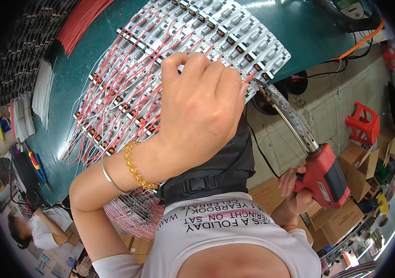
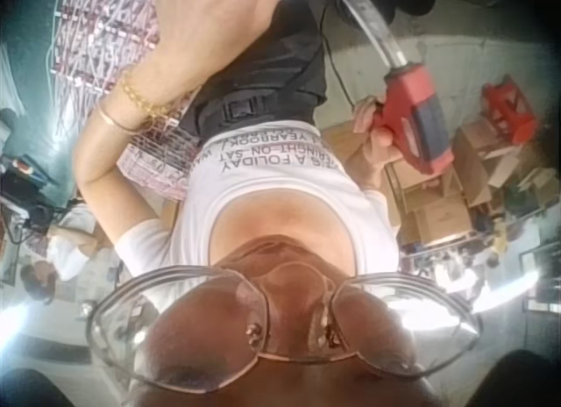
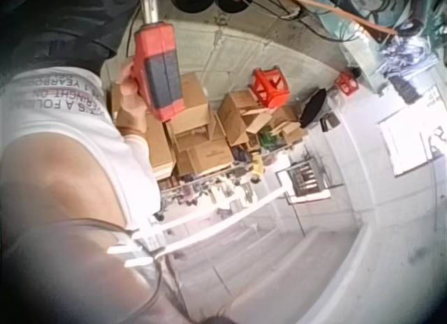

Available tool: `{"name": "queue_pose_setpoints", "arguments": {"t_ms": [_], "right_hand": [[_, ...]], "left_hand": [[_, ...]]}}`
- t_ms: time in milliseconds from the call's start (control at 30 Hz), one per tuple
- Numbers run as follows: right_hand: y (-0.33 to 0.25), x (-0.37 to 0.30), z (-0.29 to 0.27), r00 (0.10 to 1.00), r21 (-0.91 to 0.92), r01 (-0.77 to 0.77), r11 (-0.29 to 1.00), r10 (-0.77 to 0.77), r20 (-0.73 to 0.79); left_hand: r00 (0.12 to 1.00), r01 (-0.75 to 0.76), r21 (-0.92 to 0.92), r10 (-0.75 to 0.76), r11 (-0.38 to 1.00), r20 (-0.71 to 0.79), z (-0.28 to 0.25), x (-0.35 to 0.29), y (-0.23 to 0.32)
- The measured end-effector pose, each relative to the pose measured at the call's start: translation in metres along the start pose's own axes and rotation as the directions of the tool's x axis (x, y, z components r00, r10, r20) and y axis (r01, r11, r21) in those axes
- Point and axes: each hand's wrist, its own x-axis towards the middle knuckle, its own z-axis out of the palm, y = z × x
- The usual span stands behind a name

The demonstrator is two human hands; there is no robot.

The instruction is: The person uses a soldering iron to attach red and white wires to a large grid of electronic components. They repeatedly pick up individual wires, position them on the board, and apply heat to secure the connections. The process is continuous and repetitive throughout the clip.

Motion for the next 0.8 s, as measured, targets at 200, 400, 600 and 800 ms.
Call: {"name": "queue_pose_setpoints", "arguments": {"t_ms": [200,400,600,800], "right_hand": [[-0.001,0.001,0.003,1.000,-0.020,0.016,1.000,-0.016,-0.016],[-0.002,0.002,-0.003,0.999,-0.052,0.009,0.999,-0.007,0.045],[0.000,0.001,-0.002,0.999,-0.010,0.016,1.000,-0.015,0.038],[0.000,0.019,-0.003,0.987,-0.015,0.161,0.987,-0.161,0.005]], "left_hand": [[1.000,0.006,-0.014,-0.006,1.000,0.009,-0.001,0.001,0.000],[1.000,-0.002,-0.008,0.002,1.000,0.009,-0.001,0.001,-0.001],[1.000,-0.026,-0.006,0.026,1.000,-0.011,0.003,-0.001,-0.001],[1.000,0.019,-0.026,-0.019,0.999,-0.002,-0.003,0.000,0.001]]}}
